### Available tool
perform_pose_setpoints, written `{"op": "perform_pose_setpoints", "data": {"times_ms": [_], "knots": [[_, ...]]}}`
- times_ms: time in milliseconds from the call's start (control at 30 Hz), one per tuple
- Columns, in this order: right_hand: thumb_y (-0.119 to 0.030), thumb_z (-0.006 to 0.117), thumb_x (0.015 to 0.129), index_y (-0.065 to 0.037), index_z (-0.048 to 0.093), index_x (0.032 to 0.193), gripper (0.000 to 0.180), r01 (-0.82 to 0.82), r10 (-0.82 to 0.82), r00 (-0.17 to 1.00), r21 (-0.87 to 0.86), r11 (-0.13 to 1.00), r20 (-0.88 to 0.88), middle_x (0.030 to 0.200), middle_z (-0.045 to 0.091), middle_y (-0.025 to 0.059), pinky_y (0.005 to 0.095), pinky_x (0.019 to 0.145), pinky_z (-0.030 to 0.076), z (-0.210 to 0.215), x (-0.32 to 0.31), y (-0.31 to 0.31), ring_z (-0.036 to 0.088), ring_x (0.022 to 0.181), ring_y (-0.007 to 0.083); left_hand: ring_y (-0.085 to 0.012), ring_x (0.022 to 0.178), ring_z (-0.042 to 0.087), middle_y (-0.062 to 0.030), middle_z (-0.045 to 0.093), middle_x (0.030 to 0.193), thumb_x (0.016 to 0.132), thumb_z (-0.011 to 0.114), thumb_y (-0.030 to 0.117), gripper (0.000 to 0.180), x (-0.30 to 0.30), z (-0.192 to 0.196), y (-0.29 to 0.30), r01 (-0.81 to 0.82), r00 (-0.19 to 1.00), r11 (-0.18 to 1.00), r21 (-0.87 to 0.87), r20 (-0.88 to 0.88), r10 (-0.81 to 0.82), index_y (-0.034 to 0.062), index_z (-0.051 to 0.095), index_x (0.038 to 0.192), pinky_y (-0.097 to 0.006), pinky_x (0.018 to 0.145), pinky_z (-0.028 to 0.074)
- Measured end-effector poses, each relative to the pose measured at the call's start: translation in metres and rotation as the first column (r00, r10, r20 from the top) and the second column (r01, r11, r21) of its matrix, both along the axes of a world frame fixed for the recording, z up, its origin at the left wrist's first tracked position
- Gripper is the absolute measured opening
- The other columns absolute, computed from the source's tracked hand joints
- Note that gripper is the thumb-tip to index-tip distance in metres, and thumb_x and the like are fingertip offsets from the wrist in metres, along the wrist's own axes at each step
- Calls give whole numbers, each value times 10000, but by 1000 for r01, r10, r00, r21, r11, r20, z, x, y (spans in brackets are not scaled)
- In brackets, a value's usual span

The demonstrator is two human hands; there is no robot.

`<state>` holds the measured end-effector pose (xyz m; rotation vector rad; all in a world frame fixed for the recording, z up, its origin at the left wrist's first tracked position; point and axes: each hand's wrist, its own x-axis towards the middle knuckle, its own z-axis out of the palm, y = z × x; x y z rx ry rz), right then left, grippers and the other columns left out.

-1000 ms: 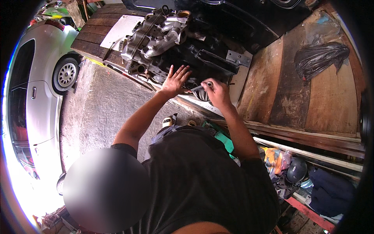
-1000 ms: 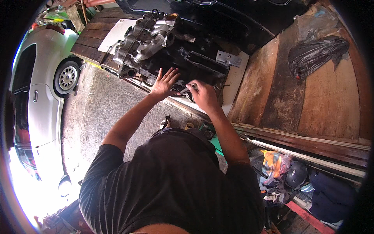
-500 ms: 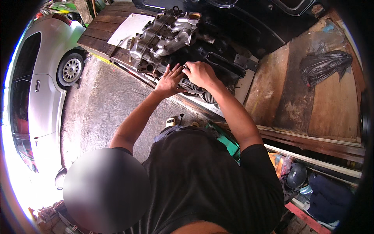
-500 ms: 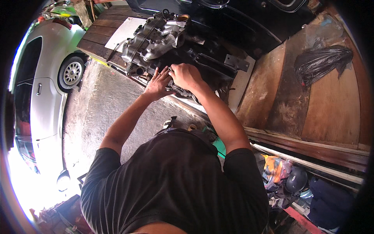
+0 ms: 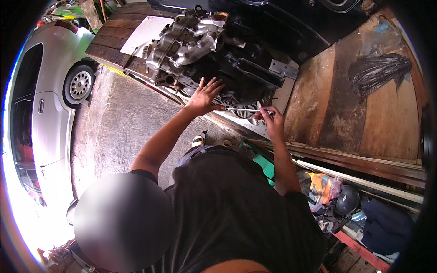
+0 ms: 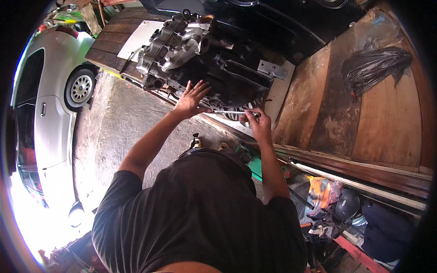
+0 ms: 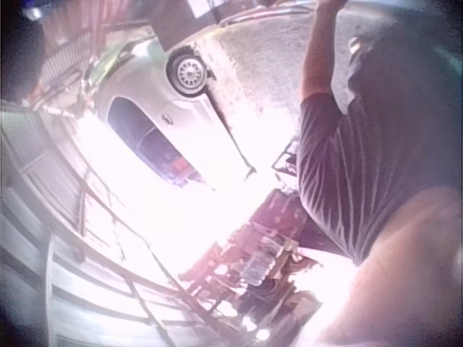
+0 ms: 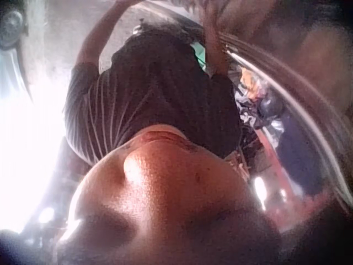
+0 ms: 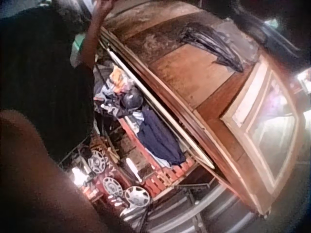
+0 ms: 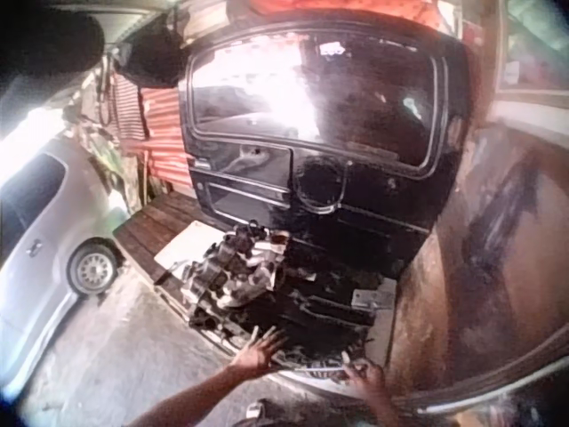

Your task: The person retrieves a wrench and a brush from a shelf, then uses the wrench to loosen and remove bolts from a car engine block resting on a wooden workbench. The person repeatedly applies the wrench to different bolt locations on the engine throughout the clip.

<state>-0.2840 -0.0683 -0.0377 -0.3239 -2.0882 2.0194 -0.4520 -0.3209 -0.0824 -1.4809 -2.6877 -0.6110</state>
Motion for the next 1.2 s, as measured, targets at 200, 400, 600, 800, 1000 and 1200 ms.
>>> {"op": "perform_pose_setpoints", "data": {"times_ms": [200, 400, 600, 800, 1000, 1200], "knots": [[-101, 578, 968, 59, 589, 995, 162, 116, -118, 993, -73, 991, -25, 876, 697, 166, 344, 781, 581, -28, 24, -17, 710, 816, 243, -262, 1469, 180, -95, 281, 1553, 751, 659, 628, 969, 0, 0, 10, -37, 998, 998, -44, -47, 35, 125, 293, 1493, -569, 1176, 44], [-83, 566, 971, 70, 571, 1030, 164, 145, -156, 986, -183, 972, -50, 923, 689, 201, 386, 821, 584, -49, 29, -16, 705, 858, 280, -274, 1470, 170, -110, 256, 1562, 746, 653, 648, 976, 2, -5, 17, -90, 994, 994, -65, -73, 85, 133, 292, 1493, -601, 1161, 30], [-85, 575, 965, 59, 592, 1035, 161, 157, -172, 983, -190, 969, -63, 920, 700, 191, 349, 805, 573, -62, 31, -12, 708, 862, 249, -285, 1470, 167, -113, 234, 1571, 746, 658, 633, 965, 3, -10, 21, -113, 991, 992, -60, -77, 109, 134, 298, 1490, -627, 1148, 32], [-88, 602, 950, 58, 605, 1040, 171, 136, -136, 991, 45, 990, -11, 922, 702, 168, 312, 794, 565, -57, 30, -4, 712, 848, 226, -285, 1473, 158, -88, 214, 1582, 761, 638, 621, 934, 4, -16, 20, -113, 984, 993, -37, -142, 107, 135, 308, 1486, -691, 1110, 28], [-110, 643, 923, 14, 658, 1004, 148, 116, -105, 993, 243, 963, -58, 887, 717, 115, 285, 745, 543, -28, 26, -13, 710, 822, 183, -278, 1475, 151, -58, 220, 1582, 770, 629, 615, 911, 7, -21, 22, -105, 974, 993, -60, -207, 90, 148, 314, 1486, -732, 1082, 31], [-136, 674, 892, -24, 653, 972, 139, 19, 93, 979, 537, 843, -181, 861, 704, 121, 333, 671, 521, 11, -10, -9, 699, 790, 237, -279, 1472, 163, -66, 231, 1577, 771, 630, 615, 910, 10, -23, 20, -126, 975, 991, -34, -191, 117, 149, 316, 1486, -716, 1093, 41]]}}
